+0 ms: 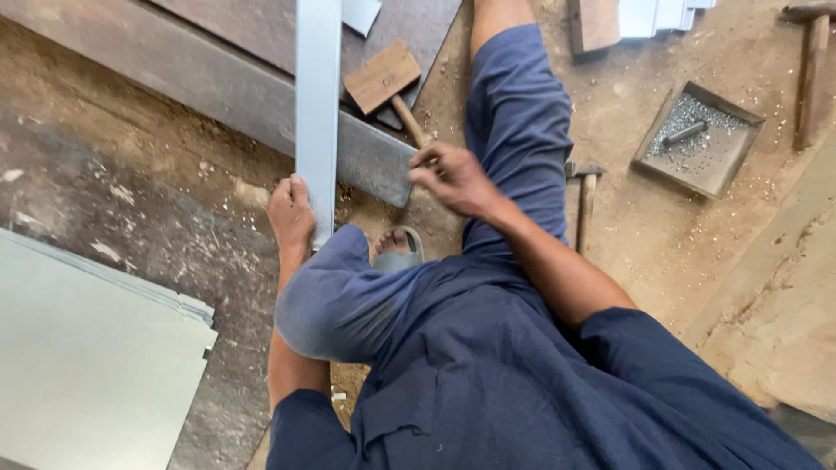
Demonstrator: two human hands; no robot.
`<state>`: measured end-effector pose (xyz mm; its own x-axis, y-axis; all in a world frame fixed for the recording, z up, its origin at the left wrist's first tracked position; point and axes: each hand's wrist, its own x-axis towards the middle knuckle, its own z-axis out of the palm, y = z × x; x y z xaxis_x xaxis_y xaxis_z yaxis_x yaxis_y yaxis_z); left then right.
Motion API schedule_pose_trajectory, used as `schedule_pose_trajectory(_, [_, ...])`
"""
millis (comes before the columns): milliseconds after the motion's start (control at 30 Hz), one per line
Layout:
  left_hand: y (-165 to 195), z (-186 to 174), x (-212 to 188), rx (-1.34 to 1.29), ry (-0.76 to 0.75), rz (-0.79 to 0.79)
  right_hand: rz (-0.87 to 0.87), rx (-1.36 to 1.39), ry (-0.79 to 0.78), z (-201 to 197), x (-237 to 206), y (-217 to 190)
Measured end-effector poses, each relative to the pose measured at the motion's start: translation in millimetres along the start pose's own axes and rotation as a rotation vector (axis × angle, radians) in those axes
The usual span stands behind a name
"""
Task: The person sits on the workshop floor and hammers a long galvanized metal strip with a wooden mallet to bend its edge against a steel bar. They reposition the strip, hammer along its length, and set the worked strip aside with other finished metal pieces.
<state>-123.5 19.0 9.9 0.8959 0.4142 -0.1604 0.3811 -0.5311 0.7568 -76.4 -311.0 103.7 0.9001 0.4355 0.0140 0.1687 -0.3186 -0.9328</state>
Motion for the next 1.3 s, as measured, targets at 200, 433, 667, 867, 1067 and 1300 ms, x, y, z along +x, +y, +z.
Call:
schedule_pose_trajectory(200, [77, -18, 17, -0.476, -0.011, 0.101, -0.157, 0.174, -0.161, 44, 74, -22])
schedule_pose_trajectory(433, [135, 3, 4, -0.158, -0.063, 0.468, 0.010, 0.370, -0.428, 38, 84, 3])
schedule_pose_trajectory(667, [90, 16, 16, 0.113, 0.044, 0.223, -0.160, -0.177, -0.175, -3, 69, 30])
schedule_pose_trajectory(867, [73, 24, 87, 0.447, 0.358, 0.696, 0.273, -0.323, -0.299, 19, 95, 67])
schedule_pose_trajectory(1067, [76, 13, 132, 0.539, 0.068, 0.717, 0.353, -0.194, -0.423, 39, 100, 97])
schedule_pose_trajectory(1300, [66, 13, 154, 0.565, 0.019, 0.739, 0.281, -0.051, -0.429, 38, 103, 88])
